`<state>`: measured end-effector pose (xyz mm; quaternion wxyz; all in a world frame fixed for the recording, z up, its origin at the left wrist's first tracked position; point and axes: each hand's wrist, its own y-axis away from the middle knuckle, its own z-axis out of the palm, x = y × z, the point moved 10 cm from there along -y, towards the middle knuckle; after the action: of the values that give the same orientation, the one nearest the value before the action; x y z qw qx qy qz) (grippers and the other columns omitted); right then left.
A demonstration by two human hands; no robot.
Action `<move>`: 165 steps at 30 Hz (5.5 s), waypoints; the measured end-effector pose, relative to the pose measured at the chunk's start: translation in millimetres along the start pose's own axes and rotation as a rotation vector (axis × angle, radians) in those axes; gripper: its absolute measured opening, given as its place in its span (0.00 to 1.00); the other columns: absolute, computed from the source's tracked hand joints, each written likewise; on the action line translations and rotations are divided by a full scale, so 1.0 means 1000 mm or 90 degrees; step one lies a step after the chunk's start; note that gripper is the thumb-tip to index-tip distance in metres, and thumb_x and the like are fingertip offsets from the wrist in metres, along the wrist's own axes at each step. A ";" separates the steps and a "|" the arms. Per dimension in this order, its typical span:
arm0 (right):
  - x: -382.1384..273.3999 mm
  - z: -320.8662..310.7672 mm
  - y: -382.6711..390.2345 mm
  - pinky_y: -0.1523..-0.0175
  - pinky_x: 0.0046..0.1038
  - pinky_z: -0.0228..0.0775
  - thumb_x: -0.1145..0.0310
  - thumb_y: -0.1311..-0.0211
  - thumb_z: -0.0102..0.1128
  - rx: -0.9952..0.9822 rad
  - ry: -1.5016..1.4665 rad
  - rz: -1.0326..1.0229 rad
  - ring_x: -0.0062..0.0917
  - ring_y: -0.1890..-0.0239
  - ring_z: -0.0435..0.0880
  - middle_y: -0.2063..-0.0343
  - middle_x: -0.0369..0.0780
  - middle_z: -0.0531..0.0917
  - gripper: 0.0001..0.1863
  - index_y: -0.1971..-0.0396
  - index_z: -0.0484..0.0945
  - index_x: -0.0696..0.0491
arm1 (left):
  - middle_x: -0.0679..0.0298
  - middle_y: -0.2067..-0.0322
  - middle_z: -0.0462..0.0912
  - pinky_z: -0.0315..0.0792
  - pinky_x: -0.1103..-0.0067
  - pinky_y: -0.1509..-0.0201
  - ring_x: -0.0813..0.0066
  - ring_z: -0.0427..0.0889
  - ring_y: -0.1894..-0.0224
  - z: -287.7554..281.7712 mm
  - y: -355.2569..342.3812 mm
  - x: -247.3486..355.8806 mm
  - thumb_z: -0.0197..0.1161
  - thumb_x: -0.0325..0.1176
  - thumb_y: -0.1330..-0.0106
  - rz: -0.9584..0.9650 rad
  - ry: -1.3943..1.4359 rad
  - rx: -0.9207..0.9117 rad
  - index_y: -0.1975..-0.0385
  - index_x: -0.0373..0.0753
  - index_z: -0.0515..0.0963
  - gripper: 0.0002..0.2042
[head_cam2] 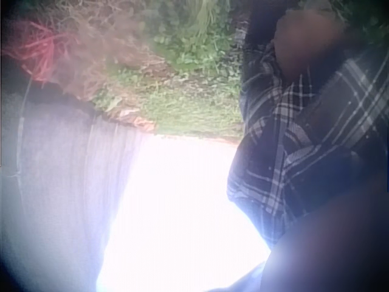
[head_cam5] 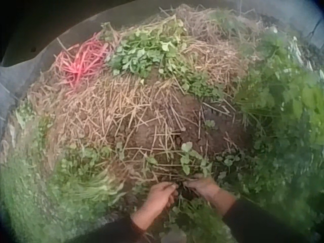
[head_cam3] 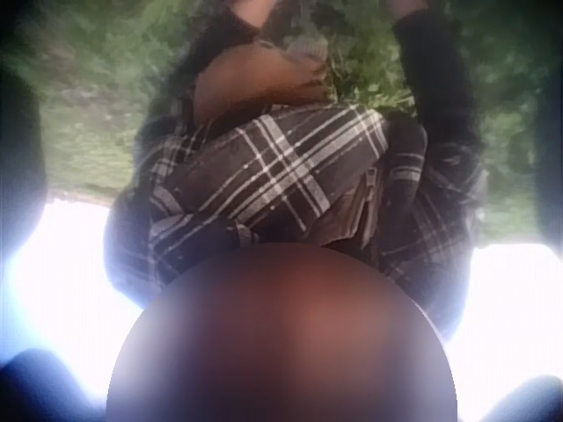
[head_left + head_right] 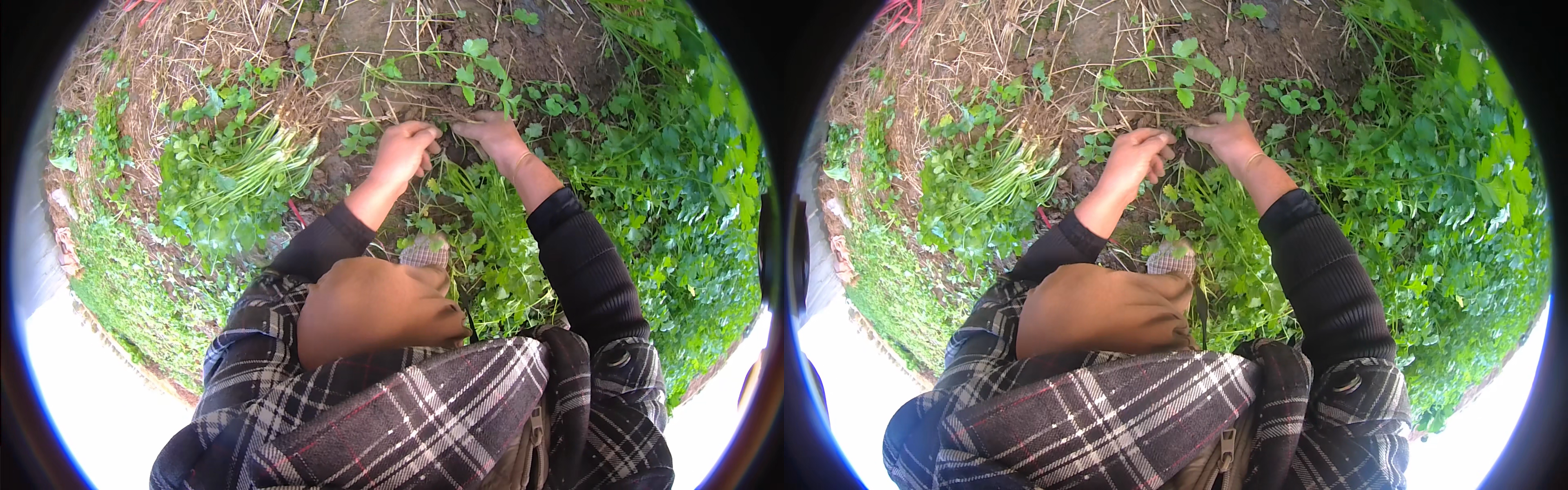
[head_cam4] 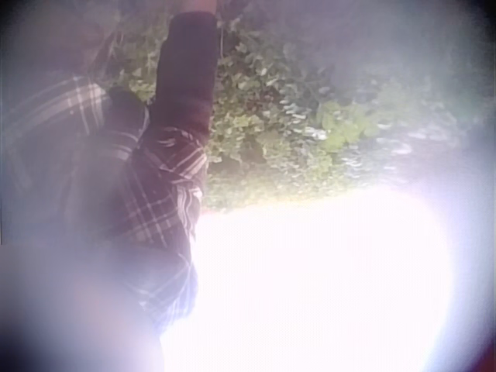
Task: The person repeatedly reaches into a dense patch of celery, pulls up individual plants by hand, and gathers them into a growing bunch held in the left hand. The person occasionally shifts position and continues harvesting from adjacent areas of the same patch.
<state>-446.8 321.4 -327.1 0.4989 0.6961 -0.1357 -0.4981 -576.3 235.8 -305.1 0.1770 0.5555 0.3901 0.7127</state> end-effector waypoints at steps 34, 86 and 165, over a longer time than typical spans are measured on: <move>-0.016 0.003 0.054 0.52 0.35 0.69 0.61 0.58 0.59 0.023 0.570 -0.226 0.42 0.60 0.77 0.65 0.52 0.78 0.16 0.73 0.78 0.60 | 0.60 0.81 0.77 0.69 0.73 0.74 0.68 0.76 0.78 0.040 0.037 -0.019 0.58 0.29 0.46 0.156 -0.483 -0.002 0.70 0.34 0.77 0.08; -0.114 -0.170 0.156 0.56 0.24 0.70 0.72 0.49 0.64 -0.094 -0.412 -0.212 0.24 0.64 0.78 0.65 0.41 0.79 0.19 0.59 0.72 0.63 | 0.60 0.69 0.80 0.70 0.78 0.61 0.74 0.77 0.67 0.227 0.074 0.163 0.61 0.39 0.41 0.249 -0.142 -0.200 0.60 0.30 0.75 0.17; -0.167 -0.224 0.172 0.42 0.33 0.63 0.54 0.47 0.60 0.268 0.473 -0.438 0.37 0.45 0.71 0.50 0.48 0.74 0.31 0.48 0.68 0.59 | 0.58 0.73 0.71 0.63 0.78 0.84 0.74 0.69 0.82 0.159 0.072 0.161 0.50 0.32 0.42 0.047 0.413 -0.508 0.52 0.35 0.65 0.17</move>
<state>-285.9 481.4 -89.3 0.1720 0.9142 0.1883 -0.3151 -467.4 357.7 -133.4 0.2199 0.2084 0.1027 0.9475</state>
